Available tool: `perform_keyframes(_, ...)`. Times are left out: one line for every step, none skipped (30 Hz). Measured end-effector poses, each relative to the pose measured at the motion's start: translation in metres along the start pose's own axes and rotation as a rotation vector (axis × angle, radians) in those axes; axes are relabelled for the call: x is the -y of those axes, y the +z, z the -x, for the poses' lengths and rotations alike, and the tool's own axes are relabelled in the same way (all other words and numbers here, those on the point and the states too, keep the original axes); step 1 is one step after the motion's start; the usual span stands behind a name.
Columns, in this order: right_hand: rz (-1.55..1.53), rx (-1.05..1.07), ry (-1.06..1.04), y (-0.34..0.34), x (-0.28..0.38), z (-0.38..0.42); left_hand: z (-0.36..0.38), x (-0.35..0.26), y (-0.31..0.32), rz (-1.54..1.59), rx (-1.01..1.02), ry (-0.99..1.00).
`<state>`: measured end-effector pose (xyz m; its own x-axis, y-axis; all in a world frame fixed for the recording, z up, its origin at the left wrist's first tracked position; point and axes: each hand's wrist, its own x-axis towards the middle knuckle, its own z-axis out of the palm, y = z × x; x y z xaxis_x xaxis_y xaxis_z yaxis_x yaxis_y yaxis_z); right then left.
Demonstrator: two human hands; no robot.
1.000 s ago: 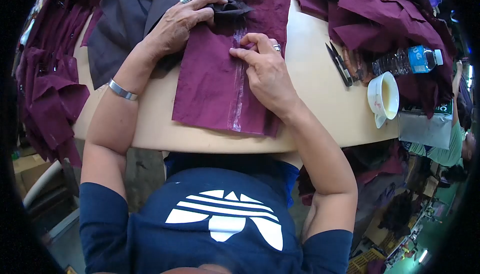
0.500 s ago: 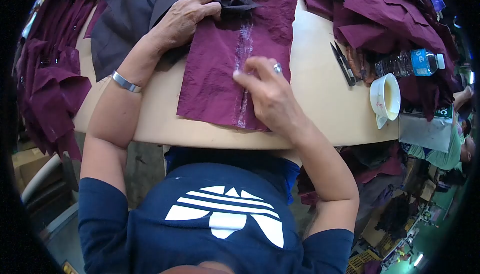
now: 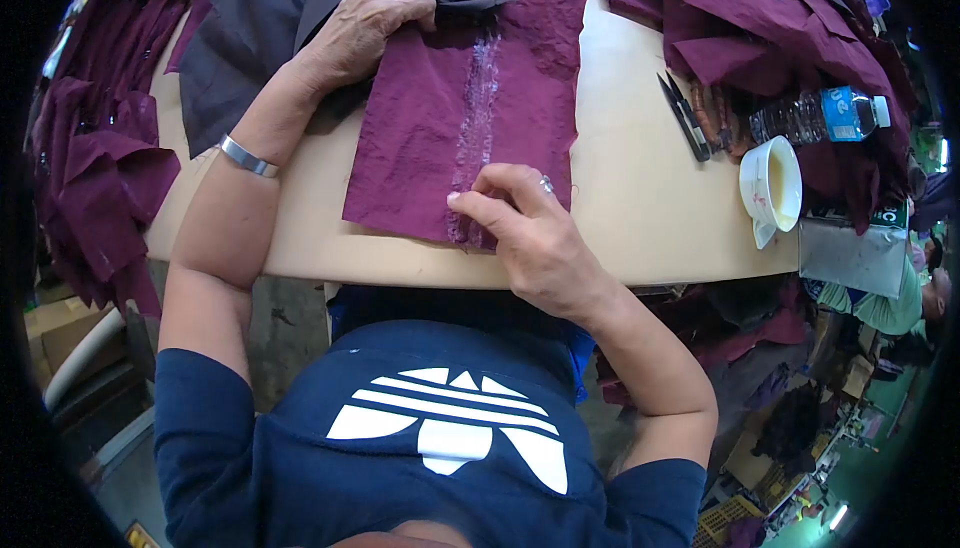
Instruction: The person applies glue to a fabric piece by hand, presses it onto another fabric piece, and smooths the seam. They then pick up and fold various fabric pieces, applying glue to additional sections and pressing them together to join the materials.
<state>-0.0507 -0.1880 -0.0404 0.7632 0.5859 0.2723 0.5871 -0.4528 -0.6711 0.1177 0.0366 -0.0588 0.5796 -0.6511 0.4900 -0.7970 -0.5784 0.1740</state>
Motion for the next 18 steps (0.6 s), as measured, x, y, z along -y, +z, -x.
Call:
perform_keyframes(0.112,0.004,-0.058,0.005,-0.002,0.002,0.000,0.001,0.000,0.001,-0.005,0.004)
perform_keyframes(0.224,0.007,-0.114,0.009,-0.003,0.003,0.000,0.001,0.001,0.003,-0.009,0.011)
perform_keyframes(0.276,0.011,-0.194,0.008,0.000,0.003,-0.001,0.001,0.001,0.005,-0.001,0.005)
perform_keyframes(0.179,0.056,-0.164,0.004,0.002,0.001,-0.001,0.000,0.001,0.007,0.006,-0.002)
perform_keyframes(0.083,0.099,-0.136,-0.002,0.003,-0.002,-0.001,0.000,0.000,0.007,0.012,-0.008)
perform_keyframes(-0.013,0.142,-0.109,-0.006,0.004,-0.007,-0.001,0.000,0.000,0.010,0.011,-0.005)
perform_keyframes(-0.092,0.093,-0.040,-0.010,0.003,-0.014,-0.001,0.001,0.000,0.014,0.013,-0.002)
perform_keyframes(-0.102,0.014,-0.021,-0.014,-0.004,-0.022,-0.001,0.001,-0.001,0.017,0.014,0.000)
perform_keyframes(0.024,-0.047,-0.024,-0.017,-0.009,-0.034,-0.001,0.001,0.000,0.011,0.008,0.001)
perform_keyframes(0.150,-0.108,-0.026,-0.019,-0.014,-0.044,0.000,0.002,0.000,0.005,0.001,0.002)
perform_keyframes(0.339,-0.103,-0.051,-0.019,-0.021,-0.049,0.000,0.001,0.001,-0.002,-0.004,0.005)
perform_keyframes(0.527,-0.097,-0.076,-0.017,-0.030,-0.052,-0.001,0.001,0.001,0.014,-0.002,0.009)
perform_keyframes(0.716,-0.090,-0.104,-0.016,-0.035,-0.055,-0.001,0.001,0.000,0.027,-0.002,0.010)
perform_keyframes(0.734,-0.042,-0.159,-0.016,-0.032,-0.053,-0.001,0.001,0.000,0.039,0.000,0.009)
perform_keyframes(0.752,0.007,-0.216,-0.016,-0.026,-0.048,-0.001,0.002,-0.001,0.040,0.002,0.011)
perform_keyframes(0.768,0.059,-0.271,-0.015,-0.019,-0.041,-0.001,0.001,-0.001,0.044,0.005,0.013)
perform_keyframes(0.713,0.059,-0.305,-0.015,-0.014,-0.035,-0.001,0.001,-0.002,0.050,0.006,0.017)
perform_keyframes(0.623,0.066,-0.276,-0.017,-0.015,-0.036,-0.002,0.001,-0.002,0.041,0.004,0.010)
